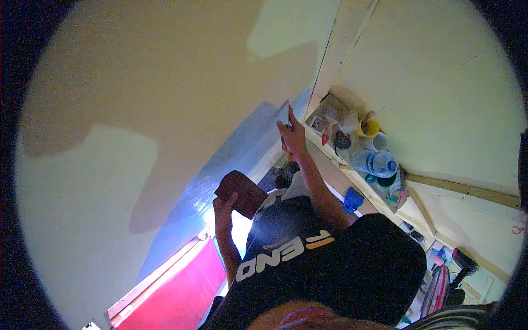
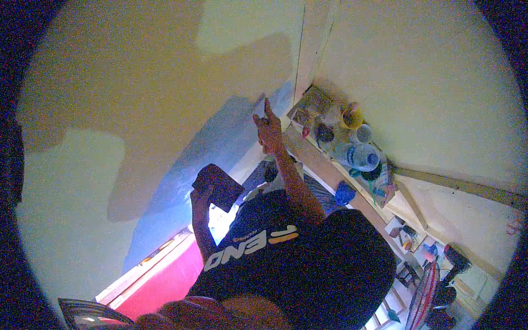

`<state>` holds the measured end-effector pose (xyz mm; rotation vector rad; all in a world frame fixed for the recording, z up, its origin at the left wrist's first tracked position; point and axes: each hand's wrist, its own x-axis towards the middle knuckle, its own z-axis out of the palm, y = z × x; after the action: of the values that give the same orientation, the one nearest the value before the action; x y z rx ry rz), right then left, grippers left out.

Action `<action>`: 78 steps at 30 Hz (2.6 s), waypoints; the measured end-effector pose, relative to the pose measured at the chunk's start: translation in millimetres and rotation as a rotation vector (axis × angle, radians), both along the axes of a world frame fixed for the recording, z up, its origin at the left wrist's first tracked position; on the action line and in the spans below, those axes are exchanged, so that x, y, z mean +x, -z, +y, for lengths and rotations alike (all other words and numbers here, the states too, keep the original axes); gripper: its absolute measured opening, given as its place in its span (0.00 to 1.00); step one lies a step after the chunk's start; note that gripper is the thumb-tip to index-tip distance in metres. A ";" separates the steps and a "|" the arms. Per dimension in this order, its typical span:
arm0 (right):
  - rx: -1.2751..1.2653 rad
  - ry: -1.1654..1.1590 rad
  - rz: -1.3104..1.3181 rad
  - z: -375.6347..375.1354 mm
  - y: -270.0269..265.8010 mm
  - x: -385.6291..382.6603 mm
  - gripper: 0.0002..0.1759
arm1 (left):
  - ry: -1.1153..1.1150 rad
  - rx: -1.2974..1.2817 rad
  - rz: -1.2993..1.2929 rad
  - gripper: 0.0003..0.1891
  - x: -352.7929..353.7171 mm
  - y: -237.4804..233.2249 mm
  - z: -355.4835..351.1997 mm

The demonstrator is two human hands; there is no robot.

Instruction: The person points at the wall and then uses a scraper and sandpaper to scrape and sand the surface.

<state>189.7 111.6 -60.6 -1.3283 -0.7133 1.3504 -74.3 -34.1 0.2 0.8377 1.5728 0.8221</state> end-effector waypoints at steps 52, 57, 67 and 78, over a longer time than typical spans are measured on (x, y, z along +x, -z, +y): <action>-0.028 -0.009 0.020 -3.1 17.9 -0.6 0.40 | -0.016 0.040 -0.056 0.14 37.6 -9.6 -28.5; -0.017 0.021 0.096 11.6 35.2 9.7 0.41 | -0.046 0.041 -0.029 0.14 31.3 -0.9 -34.4; -0.032 0.039 0.009 12.1 20.7 15.6 0.40 | -0.083 0.069 -0.005 0.16 29.8 -11.8 -31.0; 0.001 -0.050 -0.018 8.2 16.0 15.9 0.41 | -0.054 0.117 0.005 0.15 42.0 -30.9 -13.0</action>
<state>205.6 119.8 -76.5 -1.3309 -0.7638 1.3790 -32.3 -47.0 31.1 0.8846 1.5692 0.9584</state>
